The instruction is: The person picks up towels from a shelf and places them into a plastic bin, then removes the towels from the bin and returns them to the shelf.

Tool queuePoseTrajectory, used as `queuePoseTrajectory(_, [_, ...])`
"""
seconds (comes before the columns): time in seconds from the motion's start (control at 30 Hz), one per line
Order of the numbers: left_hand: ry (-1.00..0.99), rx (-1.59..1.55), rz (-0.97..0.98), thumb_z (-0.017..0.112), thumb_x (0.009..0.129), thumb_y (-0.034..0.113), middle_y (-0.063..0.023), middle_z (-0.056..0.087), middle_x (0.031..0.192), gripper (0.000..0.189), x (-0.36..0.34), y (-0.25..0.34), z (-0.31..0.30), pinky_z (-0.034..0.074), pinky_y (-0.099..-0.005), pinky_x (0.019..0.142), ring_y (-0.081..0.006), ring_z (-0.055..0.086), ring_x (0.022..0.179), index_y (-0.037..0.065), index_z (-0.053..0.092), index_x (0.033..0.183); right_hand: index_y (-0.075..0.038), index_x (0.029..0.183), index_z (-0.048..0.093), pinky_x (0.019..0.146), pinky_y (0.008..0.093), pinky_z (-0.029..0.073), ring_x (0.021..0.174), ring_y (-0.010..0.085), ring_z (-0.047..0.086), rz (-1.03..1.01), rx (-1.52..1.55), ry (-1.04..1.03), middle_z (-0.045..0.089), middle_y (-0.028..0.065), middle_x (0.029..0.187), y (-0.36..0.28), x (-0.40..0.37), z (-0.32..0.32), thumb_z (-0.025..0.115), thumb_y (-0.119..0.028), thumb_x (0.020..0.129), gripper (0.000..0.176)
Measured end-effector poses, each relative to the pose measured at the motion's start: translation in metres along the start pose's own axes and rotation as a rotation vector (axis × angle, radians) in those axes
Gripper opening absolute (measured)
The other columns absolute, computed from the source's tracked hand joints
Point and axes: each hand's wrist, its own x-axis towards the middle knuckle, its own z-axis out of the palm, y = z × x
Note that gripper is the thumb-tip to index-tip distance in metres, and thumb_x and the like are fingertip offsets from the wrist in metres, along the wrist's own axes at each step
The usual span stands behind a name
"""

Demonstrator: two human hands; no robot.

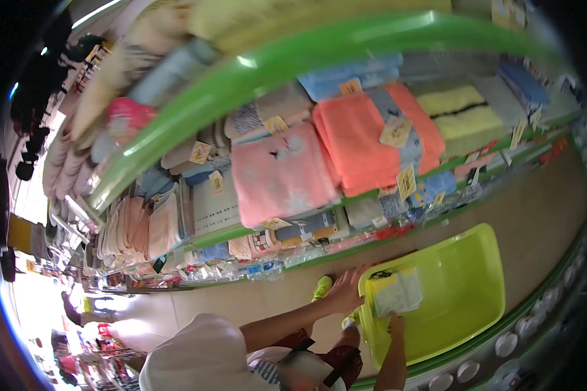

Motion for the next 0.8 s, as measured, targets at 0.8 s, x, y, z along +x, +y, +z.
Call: queuePoseTrajectory(0.8, [0.432,-1.184,-0.282,0.059,0.09,0.038,-0.0064,0.063,0.095,0.043,0.009,-0.016,-0.338,0.051,-0.0335,0.074,-0.0177,0.061,0.082,0.003,0.055,0.114,-0.001,0.109,0.056,0.064,0.034,0.051,0.077,0.0207,0.064,-0.406,0.138,-0.088,0.063,0.0115,0.092,-0.022,-0.159,-0.021,0.059,-0.025,0.087,0.032])
